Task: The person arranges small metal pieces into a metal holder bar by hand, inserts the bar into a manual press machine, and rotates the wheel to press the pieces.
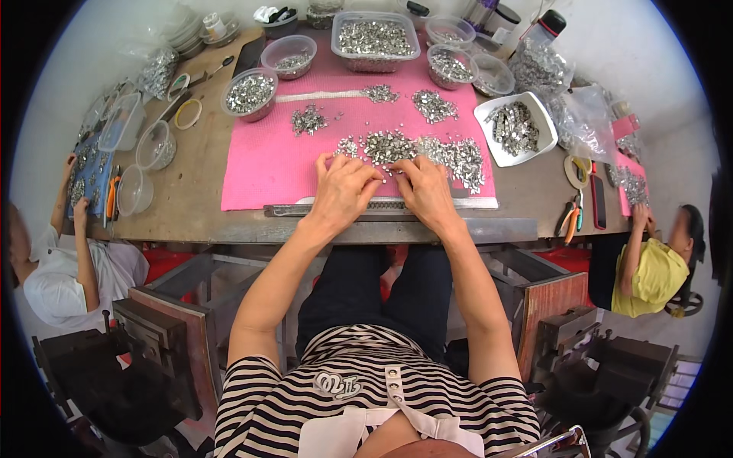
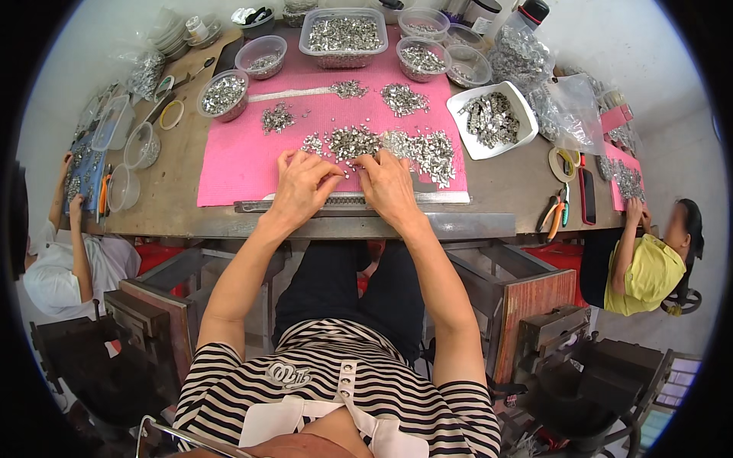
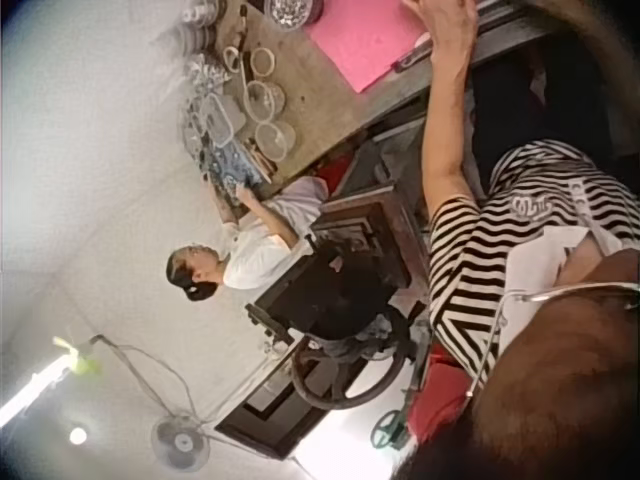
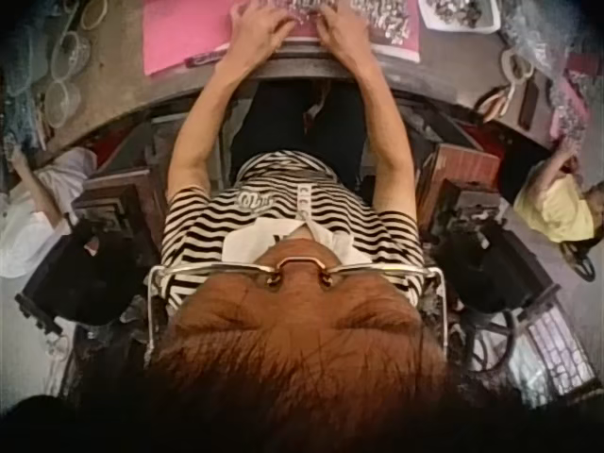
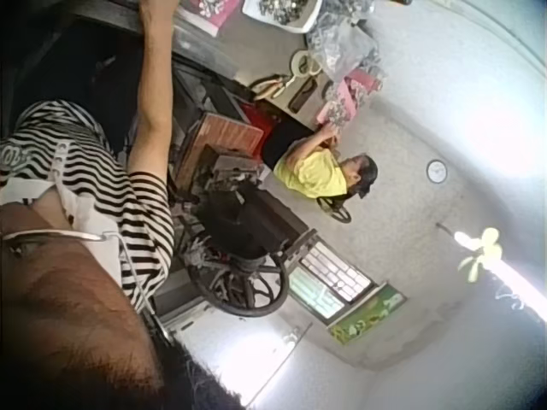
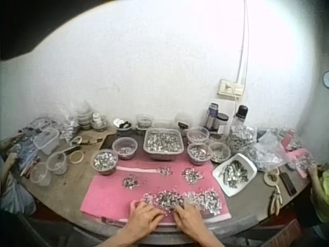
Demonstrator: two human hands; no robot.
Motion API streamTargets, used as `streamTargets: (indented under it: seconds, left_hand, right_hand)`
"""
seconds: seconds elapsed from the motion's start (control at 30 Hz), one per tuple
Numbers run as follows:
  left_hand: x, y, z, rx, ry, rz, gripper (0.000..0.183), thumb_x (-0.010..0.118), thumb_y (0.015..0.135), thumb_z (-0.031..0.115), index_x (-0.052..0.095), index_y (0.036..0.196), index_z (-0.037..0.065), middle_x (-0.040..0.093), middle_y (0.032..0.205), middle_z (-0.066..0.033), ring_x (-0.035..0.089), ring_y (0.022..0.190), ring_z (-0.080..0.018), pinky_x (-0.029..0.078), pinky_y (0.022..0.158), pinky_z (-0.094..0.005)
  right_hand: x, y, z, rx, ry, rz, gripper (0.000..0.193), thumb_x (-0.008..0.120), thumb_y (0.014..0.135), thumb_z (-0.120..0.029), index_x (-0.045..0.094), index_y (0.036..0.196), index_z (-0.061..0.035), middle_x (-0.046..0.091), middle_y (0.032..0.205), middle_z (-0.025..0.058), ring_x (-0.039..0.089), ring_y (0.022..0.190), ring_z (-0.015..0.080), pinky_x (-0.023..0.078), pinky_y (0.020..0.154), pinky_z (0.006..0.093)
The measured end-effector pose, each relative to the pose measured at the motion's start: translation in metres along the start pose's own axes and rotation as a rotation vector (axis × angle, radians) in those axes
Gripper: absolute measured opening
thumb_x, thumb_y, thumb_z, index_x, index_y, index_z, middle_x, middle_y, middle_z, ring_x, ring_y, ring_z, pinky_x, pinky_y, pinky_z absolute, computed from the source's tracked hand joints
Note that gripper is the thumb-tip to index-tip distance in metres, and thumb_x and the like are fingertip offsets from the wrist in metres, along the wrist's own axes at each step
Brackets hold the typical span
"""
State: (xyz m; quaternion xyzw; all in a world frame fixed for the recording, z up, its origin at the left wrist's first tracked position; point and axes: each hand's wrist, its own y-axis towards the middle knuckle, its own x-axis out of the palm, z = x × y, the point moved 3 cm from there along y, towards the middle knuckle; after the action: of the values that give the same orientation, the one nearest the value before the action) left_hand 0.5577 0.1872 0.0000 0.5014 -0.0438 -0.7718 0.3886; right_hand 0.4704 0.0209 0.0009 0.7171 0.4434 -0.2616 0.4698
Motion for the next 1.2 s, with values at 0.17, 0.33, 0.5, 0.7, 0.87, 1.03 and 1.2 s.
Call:
streamTargets:
  seconds: [0.17,0.33,0.5,0.7,0.87,1.03,1.2]
  left_hand:
    - [0.01,0.002,0.007,-0.055,0.088,0.014,0.013,0.076,0.086,0.023,0.071,0.087,0.011,0.066,0.083,-0.0026,0.058,0.089,-0.0232,0.032,0.102,-0.0518]
    - [0.02,0.005,0.008,-0.082,0.133,0.019,0.011,0.075,0.083,0.02,0.072,0.084,0.01,0.066,0.085,-0.0053,0.059,0.093,-0.0269,0.032,0.101,-0.0545]
    - [0.018,0.006,0.006,-0.067,0.13,0.013,0.01,0.076,0.084,0.02,0.071,0.085,0.011,0.066,0.084,-0.0026,0.059,0.09,-0.0237,0.031,0.102,-0.0528]
    - [-0.009,-0.008,0.007,-0.076,-0.057,-0.023,0.008,0.075,0.084,0.017,0.071,0.088,0.011,0.064,0.081,-0.0011,0.061,0.087,-0.0205,0.029,0.107,-0.0538]
    - [-0.005,-0.022,0.012,-0.007,-0.125,-0.011,0.008,0.075,0.084,0.016,0.071,0.088,0.01,0.064,0.084,-0.0003,0.061,0.088,-0.0196,0.028,0.109,-0.0547]
    - [0.003,-0.024,0.016,0.044,-0.121,-0.031,0.01,0.075,0.083,0.015,0.071,0.091,0.01,0.064,0.088,-0.001,0.061,0.091,-0.0202,0.027,0.111,-0.0559]
    - [0.003,-0.026,0.016,0.08,-0.097,-0.004,0.013,0.076,0.082,0.016,0.07,0.092,0.011,0.064,0.089,-0.0001,0.061,0.09,-0.0206,0.027,0.11,-0.0582]
  right_hand:
    - [-0.016,-0.007,0.009,0.063,0.125,-0.112,0.01,0.068,0.09,-0.009,0.071,0.099,-0.0092,0.061,0.085,0.0078,0.061,0.082,0.0274,0.039,0.079,0.0401]
    - [-0.015,-0.011,0.017,0.102,0.128,-0.065,0.009,0.069,0.088,-0.009,0.071,0.097,-0.0086,0.062,0.084,0.0073,0.061,0.082,0.0265,0.039,0.08,0.04]
    - [-0.009,-0.009,0.004,0.052,0.096,-0.052,0.01,0.071,0.087,-0.009,0.07,0.096,-0.0084,0.062,0.086,0.0076,0.061,0.084,0.0263,0.04,0.08,0.041]
    - [-0.002,-0.008,0.006,-0.028,-0.021,-0.058,0.008,0.072,0.086,-0.009,0.068,0.092,-0.0062,0.062,0.088,0.0086,0.062,0.086,0.0271,0.04,0.081,0.0412]
    - [-0.012,-0.012,-0.008,-0.006,0.178,-0.105,0.01,0.072,0.083,-0.006,0.065,0.089,-0.0045,0.06,0.085,0.0079,0.06,0.084,0.0271,0.04,0.081,0.0406]
    - [-0.017,-0.028,-0.021,-0.099,0.185,-0.027,0.014,0.074,0.079,-0.003,0.064,0.088,-0.0046,0.06,0.087,0.0069,0.059,0.085,0.0262,0.041,0.082,0.0384]
    - [-0.009,-0.036,-0.025,-0.155,0.106,0.015,0.018,0.077,0.077,-0.002,0.065,0.091,-0.0045,0.061,0.092,0.0067,0.059,0.088,0.0259,0.041,0.081,0.0386]
